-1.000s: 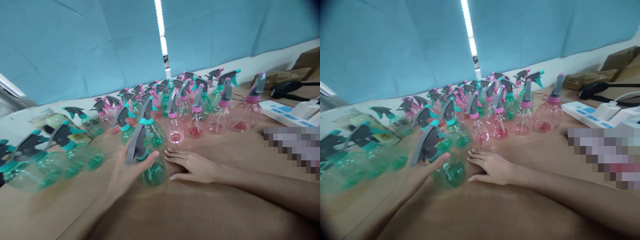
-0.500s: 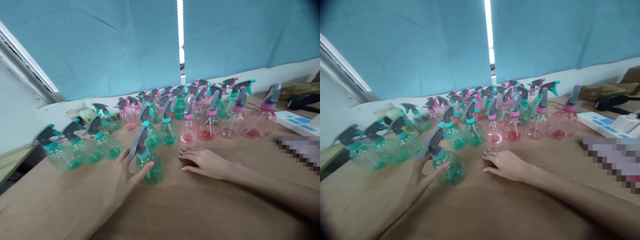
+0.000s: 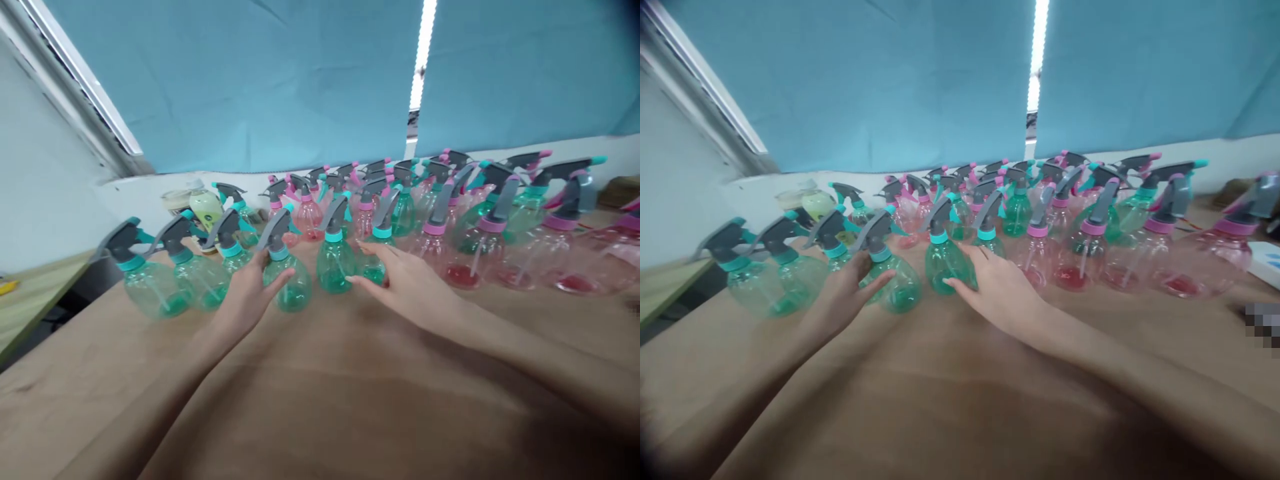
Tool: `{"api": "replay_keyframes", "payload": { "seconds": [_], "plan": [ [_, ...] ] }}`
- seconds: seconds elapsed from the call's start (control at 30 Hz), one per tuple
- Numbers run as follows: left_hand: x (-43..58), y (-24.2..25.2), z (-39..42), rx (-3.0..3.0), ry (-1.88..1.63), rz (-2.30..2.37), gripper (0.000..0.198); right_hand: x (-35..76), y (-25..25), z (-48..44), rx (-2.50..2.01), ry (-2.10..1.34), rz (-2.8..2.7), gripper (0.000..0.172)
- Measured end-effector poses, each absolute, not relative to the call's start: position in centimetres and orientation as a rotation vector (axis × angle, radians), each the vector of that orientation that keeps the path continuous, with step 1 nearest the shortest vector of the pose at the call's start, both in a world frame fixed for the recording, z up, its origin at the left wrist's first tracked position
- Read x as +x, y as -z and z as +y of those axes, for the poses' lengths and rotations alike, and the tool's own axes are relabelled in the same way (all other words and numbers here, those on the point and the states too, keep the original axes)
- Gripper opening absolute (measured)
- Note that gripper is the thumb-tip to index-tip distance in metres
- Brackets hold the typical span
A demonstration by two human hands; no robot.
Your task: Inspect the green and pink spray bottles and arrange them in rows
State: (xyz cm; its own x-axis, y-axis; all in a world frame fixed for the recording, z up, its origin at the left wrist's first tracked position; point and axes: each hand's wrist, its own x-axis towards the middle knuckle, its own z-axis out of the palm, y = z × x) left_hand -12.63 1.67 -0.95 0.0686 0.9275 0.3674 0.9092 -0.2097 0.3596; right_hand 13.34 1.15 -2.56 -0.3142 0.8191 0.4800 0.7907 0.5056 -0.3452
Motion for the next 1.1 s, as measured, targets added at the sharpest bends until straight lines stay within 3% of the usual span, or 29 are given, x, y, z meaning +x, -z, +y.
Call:
{"api": "replay_keyframes", "payload": {
  "seconds": [0.43,0.67,0.87,1.1],
  "plan": [
    [-12.2,1.4,4.4,2.285,-0.895,1.885,0.050,10.4,4.1,4.6,-1.397,-0.234,-2.028,0.083],
    [-12.6,1.2,4.4,2.289,-0.888,1.932,0.038,9.3,4.6,5.3,-1.380,-0.233,-2.053,0.081],
    [-12.6,1.3,4.5,2.317,-0.904,1.946,0.038,9.4,4.7,5.7,-1.360,-0.278,-2.065,0.074],
    [-12.3,1.0,4.2,2.302,-0.868,1.970,0.038,9.5,4.8,5.8,-1.334,-0.244,-2.081,0.079]
  ]
}}
